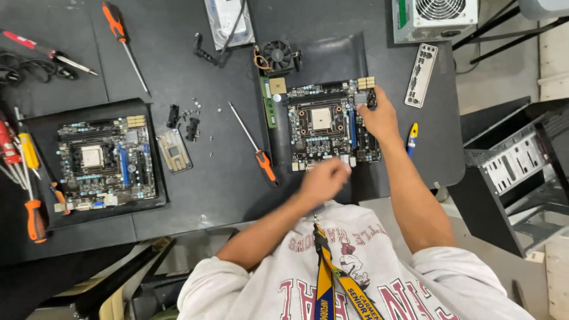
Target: Cleaning a computer motherboard with a brush and installing internal components like CPU and RAM.
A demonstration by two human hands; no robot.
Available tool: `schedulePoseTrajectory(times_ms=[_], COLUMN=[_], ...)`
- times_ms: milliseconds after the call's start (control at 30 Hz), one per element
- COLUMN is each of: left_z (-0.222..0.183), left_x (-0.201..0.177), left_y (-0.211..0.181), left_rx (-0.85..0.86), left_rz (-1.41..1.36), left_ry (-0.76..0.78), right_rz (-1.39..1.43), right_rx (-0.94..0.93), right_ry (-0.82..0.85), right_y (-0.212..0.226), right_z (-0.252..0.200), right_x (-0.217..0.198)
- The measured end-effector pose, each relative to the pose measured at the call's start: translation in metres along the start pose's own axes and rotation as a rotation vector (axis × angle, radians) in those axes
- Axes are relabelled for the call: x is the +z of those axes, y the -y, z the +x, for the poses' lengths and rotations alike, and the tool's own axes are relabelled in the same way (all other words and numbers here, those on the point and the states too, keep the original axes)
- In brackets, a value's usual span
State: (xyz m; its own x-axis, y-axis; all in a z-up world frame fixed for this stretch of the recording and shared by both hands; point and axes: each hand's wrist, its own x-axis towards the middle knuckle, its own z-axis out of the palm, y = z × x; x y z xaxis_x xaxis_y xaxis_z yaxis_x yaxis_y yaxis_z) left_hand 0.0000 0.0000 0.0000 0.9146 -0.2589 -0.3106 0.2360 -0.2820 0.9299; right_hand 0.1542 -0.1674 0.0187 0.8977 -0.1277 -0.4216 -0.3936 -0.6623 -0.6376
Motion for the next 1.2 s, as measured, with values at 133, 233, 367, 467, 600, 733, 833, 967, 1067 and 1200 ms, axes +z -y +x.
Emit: schedulePoseTrajectory(times_ms=[133,233,367,467,600,733,833,967,1067,1200], left_z=[0.072,0.11,0.126,0.137,0.132,0.145,0.148,0.159,0.144,0.129], left_x=[-0.038,-0.057,-0.062,-0.057,-0.056,-0.062,-0.078,-0.087,-0.103,-0.149], left_y=[0.038,0.046,0.035,0.042,0.047,0.059,0.032,0.018,-0.011,-0.028], left_rx=[0.302,0.416,0.416,0.516,0.722,0.722,0.514,0.325,0.253,0.121], left_rz=[0.512,0.858,1.014,1.076,1.197,0.928,0.74,0.527,0.441,0.351], left_ry=[-0.375,-0.279,-0.033,-0.066,-0.176,-0.251,-0.203,-0.112,-0.116,-0.282], right_rz=[-0.15,-0.177,-0.171,-0.219,-0.271,-0.263,-0.281,-0.292,-0.346,-0.206], right_rx=[0.021,0.019,0.058,0.029,-0.014,-0.051,-0.039,-0.031,-0.017,-0.102], right_ry=[0.063,0.055,0.07,0.042,-0.011,-0.02,0.001,-0.011,-0.043,-0.245], right_y=[-0.002,-0.009,-0.003,0.001,0.003,-0.006,-0.005,-0.008,-0.006,-0.062], right_z=[0.008,0.011,0.01,0.008,0.002,0.01,0.013,0.013,0.008,0.018], right_x=[-0.004,0.0,0.0,0.001,0.006,0.006,0.003,0.004,-0.003,-0.009])
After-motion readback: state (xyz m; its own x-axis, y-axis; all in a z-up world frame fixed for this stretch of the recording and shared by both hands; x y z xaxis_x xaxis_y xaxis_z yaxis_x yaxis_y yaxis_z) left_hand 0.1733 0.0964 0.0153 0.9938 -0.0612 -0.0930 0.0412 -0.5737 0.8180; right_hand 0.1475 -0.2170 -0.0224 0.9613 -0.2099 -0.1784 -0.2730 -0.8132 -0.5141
